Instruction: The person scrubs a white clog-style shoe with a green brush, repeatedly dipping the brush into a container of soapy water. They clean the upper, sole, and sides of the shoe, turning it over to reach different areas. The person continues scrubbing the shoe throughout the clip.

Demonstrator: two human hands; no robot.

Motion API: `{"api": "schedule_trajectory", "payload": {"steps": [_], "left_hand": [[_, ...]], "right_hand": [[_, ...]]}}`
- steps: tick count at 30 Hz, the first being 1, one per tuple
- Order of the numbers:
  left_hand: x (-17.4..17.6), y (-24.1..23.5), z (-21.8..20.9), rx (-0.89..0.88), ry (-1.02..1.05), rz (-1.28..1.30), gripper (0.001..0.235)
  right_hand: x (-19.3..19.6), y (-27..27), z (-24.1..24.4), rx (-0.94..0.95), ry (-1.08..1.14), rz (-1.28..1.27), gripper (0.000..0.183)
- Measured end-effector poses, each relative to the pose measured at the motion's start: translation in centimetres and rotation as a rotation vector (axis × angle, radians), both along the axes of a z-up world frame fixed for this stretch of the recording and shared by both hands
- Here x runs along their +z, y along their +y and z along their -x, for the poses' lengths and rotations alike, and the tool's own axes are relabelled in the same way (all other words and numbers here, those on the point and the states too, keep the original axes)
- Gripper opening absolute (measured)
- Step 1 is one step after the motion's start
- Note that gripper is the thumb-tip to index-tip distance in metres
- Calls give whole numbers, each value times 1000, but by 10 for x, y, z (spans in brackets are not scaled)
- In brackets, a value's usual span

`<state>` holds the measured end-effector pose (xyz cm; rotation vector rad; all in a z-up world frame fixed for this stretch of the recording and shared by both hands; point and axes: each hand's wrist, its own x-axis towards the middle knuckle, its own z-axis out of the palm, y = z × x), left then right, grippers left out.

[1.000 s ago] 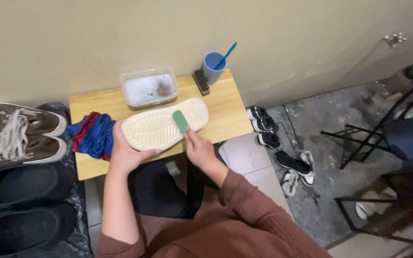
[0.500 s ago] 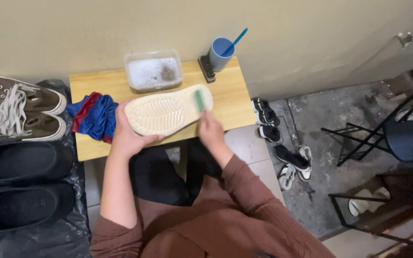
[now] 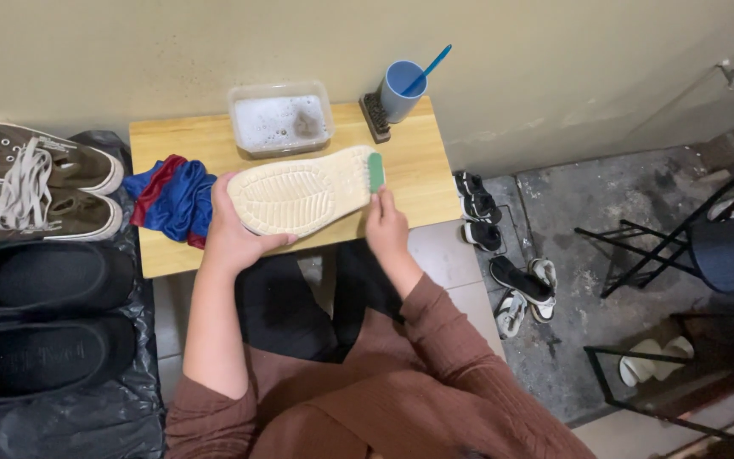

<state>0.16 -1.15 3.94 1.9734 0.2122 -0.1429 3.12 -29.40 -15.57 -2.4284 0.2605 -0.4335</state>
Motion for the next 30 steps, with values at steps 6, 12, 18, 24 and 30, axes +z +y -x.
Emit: {"api": "schedule_trajectory", "payload": {"steps": [6, 12, 18, 24, 30], "left_hand": [[-8, 3, -4, -12, -38, 9, 129], [-3, 2, 0, -16, -56, 17, 129], [-5, 2, -3, -30, -71, 15, 128], [3, 0, -3, -24, -73, 25, 126], [-5, 3, -4, -36, -77, 19, 128]], "right_hand": [[10, 46, 46, 328, -252, 200, 31], [29, 15, -16, 66, -30, -27, 30], [61, 57, 15, 271, -63, 65, 31], [39, -2, -39, 80, 33, 22, 25], [48, 5, -37, 69, 62, -30, 25]]}}
